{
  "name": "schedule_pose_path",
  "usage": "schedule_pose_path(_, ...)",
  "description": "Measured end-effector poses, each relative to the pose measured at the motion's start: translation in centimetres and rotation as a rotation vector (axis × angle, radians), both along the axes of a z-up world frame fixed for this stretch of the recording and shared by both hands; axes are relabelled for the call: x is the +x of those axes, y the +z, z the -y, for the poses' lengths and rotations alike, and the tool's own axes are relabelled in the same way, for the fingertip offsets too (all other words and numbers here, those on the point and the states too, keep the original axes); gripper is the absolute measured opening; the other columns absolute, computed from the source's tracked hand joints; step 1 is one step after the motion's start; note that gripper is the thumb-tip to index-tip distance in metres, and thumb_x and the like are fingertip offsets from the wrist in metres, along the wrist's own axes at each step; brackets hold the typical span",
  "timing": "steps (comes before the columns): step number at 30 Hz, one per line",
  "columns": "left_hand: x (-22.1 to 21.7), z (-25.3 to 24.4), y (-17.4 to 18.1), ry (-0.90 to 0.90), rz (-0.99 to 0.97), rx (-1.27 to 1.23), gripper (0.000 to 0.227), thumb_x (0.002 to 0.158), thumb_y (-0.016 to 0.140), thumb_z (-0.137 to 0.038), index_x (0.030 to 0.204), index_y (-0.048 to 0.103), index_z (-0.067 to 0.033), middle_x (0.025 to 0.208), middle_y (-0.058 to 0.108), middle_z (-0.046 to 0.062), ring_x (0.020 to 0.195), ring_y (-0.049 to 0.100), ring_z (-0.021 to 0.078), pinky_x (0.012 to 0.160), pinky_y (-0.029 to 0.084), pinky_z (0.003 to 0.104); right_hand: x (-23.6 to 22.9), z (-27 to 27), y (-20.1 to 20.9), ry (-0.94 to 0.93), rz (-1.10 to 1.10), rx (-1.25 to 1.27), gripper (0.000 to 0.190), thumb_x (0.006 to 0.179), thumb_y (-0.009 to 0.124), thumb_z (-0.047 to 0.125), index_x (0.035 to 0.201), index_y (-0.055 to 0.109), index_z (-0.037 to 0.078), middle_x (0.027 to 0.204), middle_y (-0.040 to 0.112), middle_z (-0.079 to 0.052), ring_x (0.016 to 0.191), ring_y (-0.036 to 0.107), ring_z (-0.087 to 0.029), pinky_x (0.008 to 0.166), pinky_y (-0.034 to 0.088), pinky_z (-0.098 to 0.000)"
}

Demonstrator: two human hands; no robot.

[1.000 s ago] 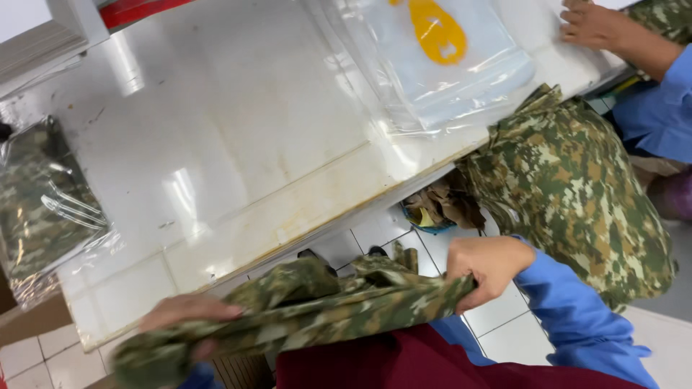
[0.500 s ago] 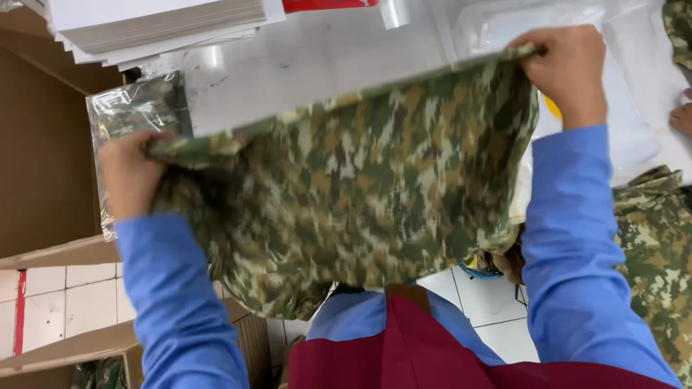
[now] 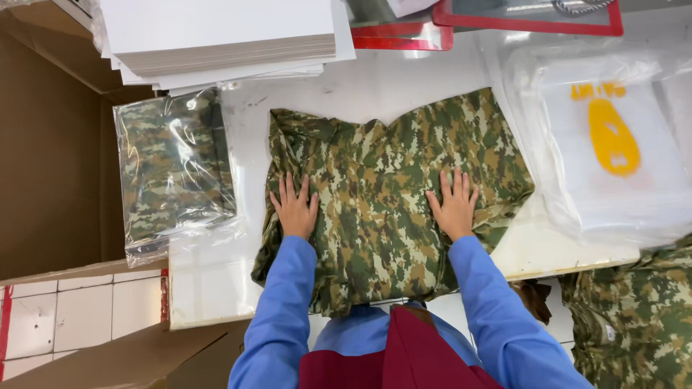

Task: The person folds camouflage-patterned t-shirts by hand on a white table using a paper guide, places the folded shirts into individual plastic bags, and then puts the bagged shirts into a cardboard box.

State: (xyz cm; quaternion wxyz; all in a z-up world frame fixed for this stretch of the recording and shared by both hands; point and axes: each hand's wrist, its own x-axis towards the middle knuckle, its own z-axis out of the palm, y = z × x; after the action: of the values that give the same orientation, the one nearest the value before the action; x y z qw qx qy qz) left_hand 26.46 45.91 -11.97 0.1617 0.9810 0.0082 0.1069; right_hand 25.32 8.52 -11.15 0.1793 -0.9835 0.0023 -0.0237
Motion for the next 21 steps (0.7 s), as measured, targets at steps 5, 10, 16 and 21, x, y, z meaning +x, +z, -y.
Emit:
schedule_pose_path(5,8.5,-7.9,1.5,0.101,0.056,0.349,0.057,0.103,0.056,-0.007,0.158,0.04,-0.0057,0.165,0.031,0.023,0.154,0.028,0.0395,0.116,0.044,0.052,1.6,-0.6,-1.1,-0.052,0.057,-0.022,0.068,0.111,0.033,0.06,0.165,0.026,0.02,0.172,0.009,-0.019,0.156,0.01,-0.042,0.116,0.01,-0.0769)
schedule_pose_path(10,12.4,-12.5,2.8,0.333,0.058,0.244,0.08,0.102,0.055,0.011,0.167,0.01,-0.0017,0.169,0.009,0.027,0.155,0.007,0.0464,0.12,0.032,0.059,2.2,-0.6,-2.1,-0.12,0.042,-0.092,0.07,0.108,0.032,0.064,0.164,0.027,0.022,0.172,0.011,-0.017,0.156,0.012,-0.04,0.117,0.014,-0.0746)
schedule_pose_path(16,14.6,-6.0,0.7,-0.376,0.171,0.32,0.049,0.098,0.056,-0.007,0.147,0.049,-0.0074,0.145,0.05,0.016,0.142,0.042,0.0323,0.119,0.029,0.062,3.6,0.6,-4.0,-0.131,0.087,-0.174,0.072,0.104,0.035,0.069,0.158,0.034,0.021,0.163,0.022,-0.017,0.149,0.025,-0.039,0.114,0.025,-0.0712)
schedule_pose_path(21,21.0,-4.6,0.5,-0.585,-0.176,0.279,0.045,0.108,0.044,-0.043,0.15,0.046,-0.0255,0.148,0.042,0.004,0.139,0.046,0.028,0.108,0.047,0.059,12.3,2.2,-1.8,0.009,-0.006,-0.208,0.061,0.091,0.066,0.059,0.134,0.051,0.018,0.141,0.041,-0.011,0.134,0.046,-0.035,0.11,0.045,-0.0551)
